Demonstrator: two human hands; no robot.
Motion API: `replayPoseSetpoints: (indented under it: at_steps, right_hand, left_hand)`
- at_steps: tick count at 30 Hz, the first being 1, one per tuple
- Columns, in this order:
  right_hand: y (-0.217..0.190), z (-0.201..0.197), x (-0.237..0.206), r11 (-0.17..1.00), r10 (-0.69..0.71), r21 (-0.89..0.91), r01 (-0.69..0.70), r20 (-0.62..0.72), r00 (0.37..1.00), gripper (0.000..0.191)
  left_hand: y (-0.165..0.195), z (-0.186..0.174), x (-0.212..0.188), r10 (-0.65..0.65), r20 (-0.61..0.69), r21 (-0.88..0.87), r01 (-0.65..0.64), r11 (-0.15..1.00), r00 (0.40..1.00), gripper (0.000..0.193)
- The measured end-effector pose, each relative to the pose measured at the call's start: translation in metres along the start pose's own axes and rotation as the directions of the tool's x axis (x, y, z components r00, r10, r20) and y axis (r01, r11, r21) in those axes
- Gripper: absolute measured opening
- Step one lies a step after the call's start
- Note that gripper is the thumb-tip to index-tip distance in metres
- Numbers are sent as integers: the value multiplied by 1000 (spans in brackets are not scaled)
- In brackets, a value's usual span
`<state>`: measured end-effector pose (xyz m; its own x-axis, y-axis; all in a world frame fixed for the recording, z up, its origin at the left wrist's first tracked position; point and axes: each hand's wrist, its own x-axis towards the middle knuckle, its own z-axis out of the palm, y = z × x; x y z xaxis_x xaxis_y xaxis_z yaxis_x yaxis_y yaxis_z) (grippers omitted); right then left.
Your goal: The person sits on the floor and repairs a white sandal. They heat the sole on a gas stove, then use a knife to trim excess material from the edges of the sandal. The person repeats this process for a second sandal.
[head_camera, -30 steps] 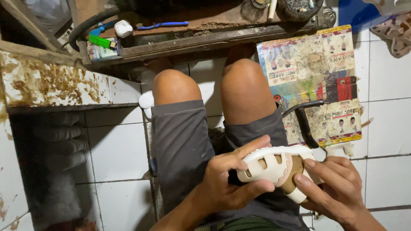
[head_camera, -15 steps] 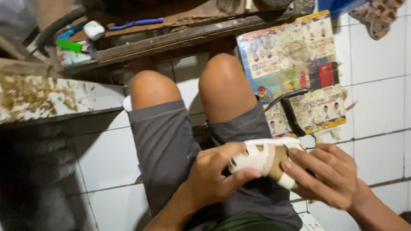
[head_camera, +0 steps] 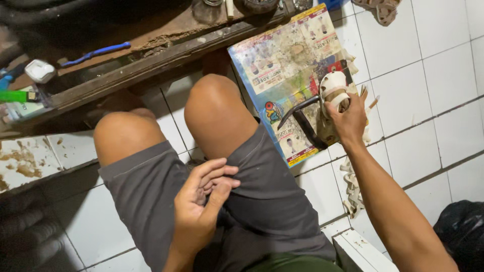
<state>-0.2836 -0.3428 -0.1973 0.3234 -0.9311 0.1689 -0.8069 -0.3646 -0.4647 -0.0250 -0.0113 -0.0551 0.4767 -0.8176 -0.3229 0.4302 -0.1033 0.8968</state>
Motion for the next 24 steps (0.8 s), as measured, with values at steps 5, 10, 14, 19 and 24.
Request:
replayPoseSetpoints:
  at_steps: [5, 10, 14, 19, 24]
  right_hand:
    - [26, -24, 18, 967, 235, 31, -253, 276, 932, 72]
    - [37, -47, 32, 935, 300, 84, -346, 337, 893, 88]
    - [35, -39, 31, 904, 344, 102, -416, 407, 846, 82]
    - [23, -13, 12, 906, 308, 135, -402, 442, 843, 52]
    - [-34, -19, -13, -341, 177, 701, -627, 703, 689, 63]
  left_hand:
    - [-5, -1, 4, 2, 5, -81, -2, 997, 1000, 39]
    - [-5, -2, 7, -16, -15, -71, 15, 997, 1000, 36]
    - [-6, -1, 10, -6, -22, -74, 5, 997, 1000, 34]
    - [-9, -2, 10, 4, -17, -84, -6, 996, 1000, 33]
    - [-18, -5, 11, 32, -38, -109, -36, 993, 999, 31]
